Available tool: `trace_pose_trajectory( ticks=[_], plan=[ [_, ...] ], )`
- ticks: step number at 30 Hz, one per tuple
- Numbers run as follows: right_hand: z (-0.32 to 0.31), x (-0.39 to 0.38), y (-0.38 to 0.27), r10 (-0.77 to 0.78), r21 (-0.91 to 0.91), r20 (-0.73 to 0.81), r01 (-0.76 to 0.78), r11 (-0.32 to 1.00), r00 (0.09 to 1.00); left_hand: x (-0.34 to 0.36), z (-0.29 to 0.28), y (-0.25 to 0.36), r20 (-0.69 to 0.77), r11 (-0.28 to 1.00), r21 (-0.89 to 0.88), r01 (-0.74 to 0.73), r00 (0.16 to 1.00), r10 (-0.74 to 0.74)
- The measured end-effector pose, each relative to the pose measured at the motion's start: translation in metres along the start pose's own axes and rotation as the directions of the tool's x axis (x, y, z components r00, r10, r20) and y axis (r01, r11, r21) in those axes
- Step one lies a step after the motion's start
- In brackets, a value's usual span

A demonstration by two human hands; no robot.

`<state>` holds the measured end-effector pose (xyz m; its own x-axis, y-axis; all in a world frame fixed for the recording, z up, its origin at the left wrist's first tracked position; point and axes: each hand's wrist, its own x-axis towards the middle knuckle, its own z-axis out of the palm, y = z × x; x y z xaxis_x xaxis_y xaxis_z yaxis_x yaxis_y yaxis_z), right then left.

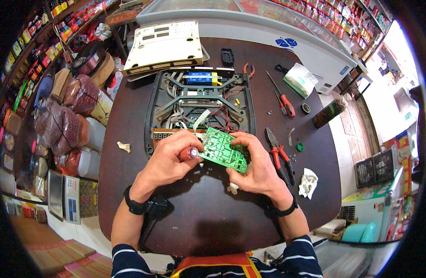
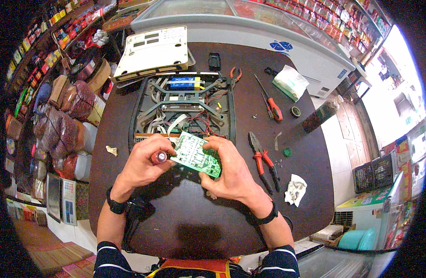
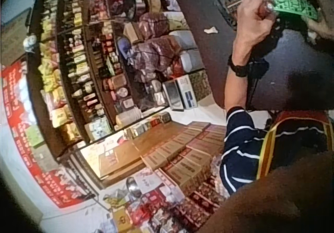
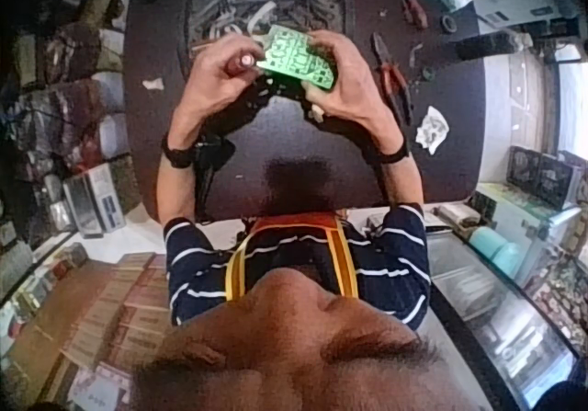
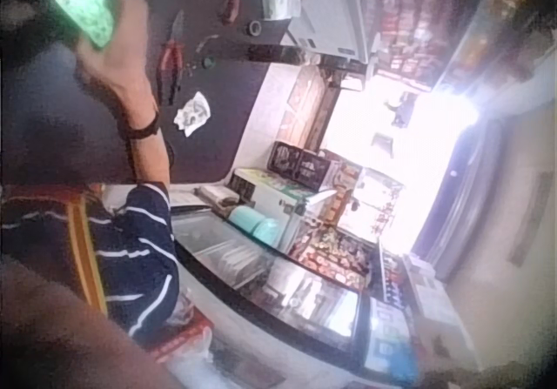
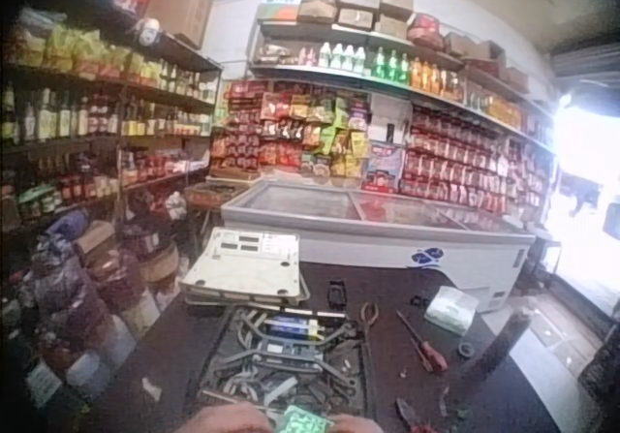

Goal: The person uses a screwdriver to remove screws from a small circuit board, flips it over, and then wipes the board with a tissue. The person continues to handle and inspect the board while a second person stands nearby.

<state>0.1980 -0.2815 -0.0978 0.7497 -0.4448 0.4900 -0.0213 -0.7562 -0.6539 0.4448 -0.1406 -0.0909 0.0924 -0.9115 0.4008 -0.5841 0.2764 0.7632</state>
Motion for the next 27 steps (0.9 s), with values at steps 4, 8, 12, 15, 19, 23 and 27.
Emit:
trace_pose_trajectory(
  ticks=[4,8,12,15,19,23,27],
  plan=[
    [-0.0008,0.0006,-0.0017,-0.014,-0.003,-0.01,0.014,1.0,1.0,0.0,0.0013,-0.0022,-0.005,0.995,0.063,-0.074,0.997,0.075],
    [-0.0028,0.001,-0.0043,-0.033,-0.074,0.02,0.034,0.997,0.999,-0.0007,0.0017,-0.0018,0.008,0.994,0.094,-0.062,0.998,0.061],
    [-0.0038,0.0019,-0.0066,-0.049,-0.093,0.019,0.051,0.994,0.999,-0.0006,0.0022,-0.0006,0.005,0.992,0.112,-0.066,0.998,0.066],
    [-0.0043,0.0026,-0.0079,-0.06,-0.098,0.008,0.06,0.993,0.998,-0.0005,0.0018,0.0,0.003,0.992,0.107,-0.065,0.998,0.065],
    [-0.0053,0.0026,-0.0092,-0.059,-0.096,0.006,0.06,0.994,0.998,-0.0007,0.0017,0.0009,0.003,0.993,0.099,-0.058,0.998,0.058],
    [-0.005,0.0026,-0.0089,-0.065,-0.1,0.01,0.065,0.993,0.998,-0.0005,0.0015,0.0018,-0.002,0.994,0.094,-0.064,0.998,0.065],
    [-0.0051,0.0021,-0.0084,-0.057,-0.097,0.014,0.058,0.994,0.998,0.0001,0.0008,0.0024,0.003,0.994,0.085,-0.068,0.998,0.068]
  ],
)
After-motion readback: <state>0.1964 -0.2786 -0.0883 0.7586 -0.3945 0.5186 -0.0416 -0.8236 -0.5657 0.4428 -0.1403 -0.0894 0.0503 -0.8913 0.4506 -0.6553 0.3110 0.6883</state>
